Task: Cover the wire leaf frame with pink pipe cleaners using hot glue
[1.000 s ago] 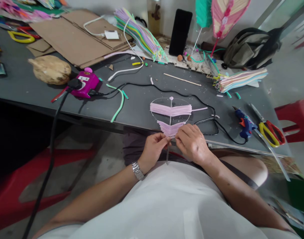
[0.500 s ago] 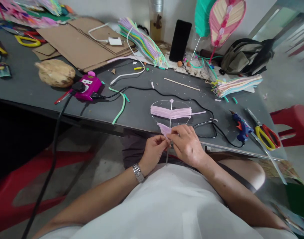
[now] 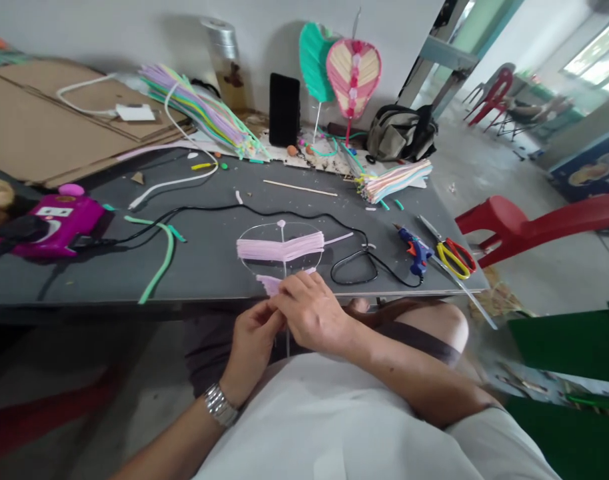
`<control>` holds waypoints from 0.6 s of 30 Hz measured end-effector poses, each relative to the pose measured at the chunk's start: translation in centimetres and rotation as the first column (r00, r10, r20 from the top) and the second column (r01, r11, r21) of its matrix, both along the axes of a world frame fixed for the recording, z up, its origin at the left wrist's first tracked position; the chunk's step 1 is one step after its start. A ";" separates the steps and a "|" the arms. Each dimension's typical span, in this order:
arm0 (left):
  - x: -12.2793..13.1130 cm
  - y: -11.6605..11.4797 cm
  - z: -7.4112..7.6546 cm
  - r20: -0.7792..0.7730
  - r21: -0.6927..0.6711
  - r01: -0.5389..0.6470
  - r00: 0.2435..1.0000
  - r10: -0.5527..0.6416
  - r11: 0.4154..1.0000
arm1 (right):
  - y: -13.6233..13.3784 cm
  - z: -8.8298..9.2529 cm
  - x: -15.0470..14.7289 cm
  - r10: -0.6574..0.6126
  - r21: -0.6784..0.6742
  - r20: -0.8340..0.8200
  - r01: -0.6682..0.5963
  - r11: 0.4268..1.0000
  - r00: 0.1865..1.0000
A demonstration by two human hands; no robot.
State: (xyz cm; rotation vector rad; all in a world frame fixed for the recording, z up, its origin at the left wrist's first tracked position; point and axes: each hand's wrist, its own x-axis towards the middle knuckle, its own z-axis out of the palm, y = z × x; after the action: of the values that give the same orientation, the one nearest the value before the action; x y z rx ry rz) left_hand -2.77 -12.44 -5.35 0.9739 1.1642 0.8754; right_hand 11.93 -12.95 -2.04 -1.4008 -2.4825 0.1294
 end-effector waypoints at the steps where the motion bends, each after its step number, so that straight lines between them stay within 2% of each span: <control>1: 0.0 0.0 -0.1 0.000 0.009 -0.003 1.000 0.003 1.000 | 0.0 -0.1 0.0 0.003 0.005 -0.008 -0.003 1.000 1.000; 9: -1.1 -0.2 -0.7 -0.036 0.170 -0.072 0.996 0.079 0.983 | 0.3 0.9 -1.1 0.067 0.039 -0.046 -0.065 0.997 0.997; 14: -1.4 0.1 -1.0 0.040 0.214 -0.152 0.988 0.147 0.965 | 1.1 1.4 -1.5 0.112 0.068 -0.047 -0.108 0.992 0.993; 18: -0.8 0.1 -0.1 0.019 0.238 -0.167 0.986 0.167 0.957 | 0.9 1.8 -0.2 0.137 0.117 -0.277 -0.108 0.987 0.951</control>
State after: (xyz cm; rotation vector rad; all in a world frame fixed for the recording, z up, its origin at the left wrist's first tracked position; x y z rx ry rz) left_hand -3.59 -12.30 -5.48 1.0811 1.1725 1.1721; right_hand 11.72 -12.05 -0.25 -1.1015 -2.3009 0.2129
